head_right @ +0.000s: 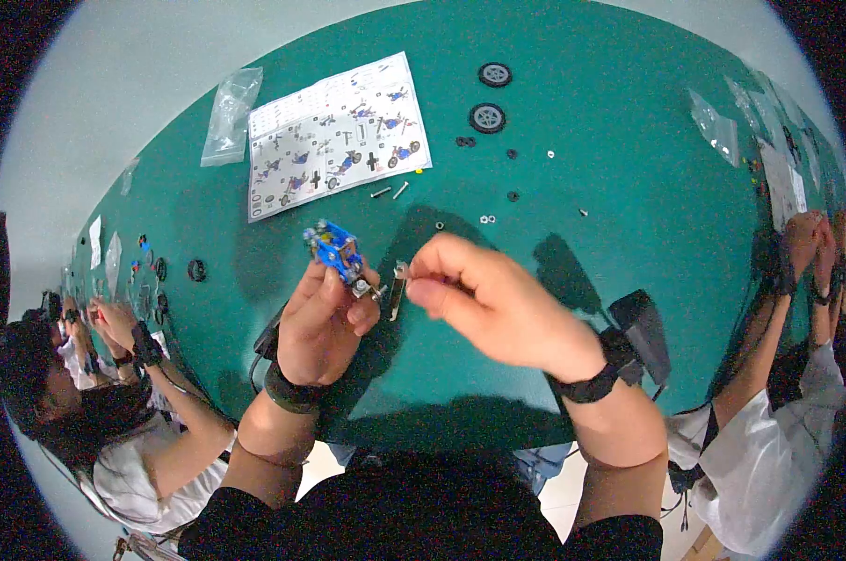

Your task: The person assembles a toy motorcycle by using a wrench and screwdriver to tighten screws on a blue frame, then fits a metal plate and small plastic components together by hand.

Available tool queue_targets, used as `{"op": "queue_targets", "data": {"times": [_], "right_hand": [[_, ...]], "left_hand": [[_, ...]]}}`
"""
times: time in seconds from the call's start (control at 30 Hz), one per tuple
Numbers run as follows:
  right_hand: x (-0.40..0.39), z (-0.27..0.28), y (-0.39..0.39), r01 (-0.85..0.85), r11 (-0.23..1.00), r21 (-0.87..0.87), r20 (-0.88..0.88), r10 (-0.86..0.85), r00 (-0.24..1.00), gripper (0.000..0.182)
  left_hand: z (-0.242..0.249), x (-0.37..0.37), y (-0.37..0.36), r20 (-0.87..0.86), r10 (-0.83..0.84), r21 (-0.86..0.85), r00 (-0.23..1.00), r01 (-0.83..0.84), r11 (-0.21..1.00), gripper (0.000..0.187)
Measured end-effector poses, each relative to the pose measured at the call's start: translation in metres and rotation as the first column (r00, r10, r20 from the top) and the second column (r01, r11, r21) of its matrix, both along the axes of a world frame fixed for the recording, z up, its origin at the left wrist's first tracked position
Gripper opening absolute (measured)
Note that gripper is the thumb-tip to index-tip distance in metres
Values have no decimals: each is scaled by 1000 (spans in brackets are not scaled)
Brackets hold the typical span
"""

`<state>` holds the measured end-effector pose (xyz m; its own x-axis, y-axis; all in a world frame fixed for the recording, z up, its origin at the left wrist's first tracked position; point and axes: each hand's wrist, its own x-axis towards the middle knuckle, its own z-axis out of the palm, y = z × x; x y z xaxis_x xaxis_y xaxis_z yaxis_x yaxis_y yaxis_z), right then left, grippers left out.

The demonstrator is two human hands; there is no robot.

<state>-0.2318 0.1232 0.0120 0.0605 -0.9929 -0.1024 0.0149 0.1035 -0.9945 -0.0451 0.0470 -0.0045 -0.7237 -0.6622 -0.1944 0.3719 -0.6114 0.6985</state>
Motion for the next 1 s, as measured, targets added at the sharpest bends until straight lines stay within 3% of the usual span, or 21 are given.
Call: {"op": "queue_targets", "data": {"times": [0.07, 0.1, 0.2, 0.37, 0.47, 1.0], "right_hand": [[18, -9, 2, 26, 999, 32, 202, -31, 979, 10], [24, -4, 5, -17, 991, 132, 343, -29, 939, 9], [36, 0, 9, -73, 975, 210, 496, -42, 867, 10], [38, 4, 10, -115, 953, 279, 534, -54, 844, 14], [39, 2, 11, -110, 957, 269, 543, -56, 838, 14], [41, 5, 13, -101, 945, 311, 613, -118, 781, 12]], "left_hand": [[-5, 1, 5, 33, 95, -151, 995, -89, 985, 26], [-6, 2, 7, 47, 142, -224, 989, -128, 966, 28], [-5, 3, 11, 48, 201, -340, 978, -173, 924, 29], [-5, 2, 13, 77, 189, -539, 979, -118, 834, 28], [-7, 3, 11, 37, 141, -582, 989, -93, 808, 26], [-9, 2, 13, 46, 212, -723, 976, -114, 681, 29]]}}
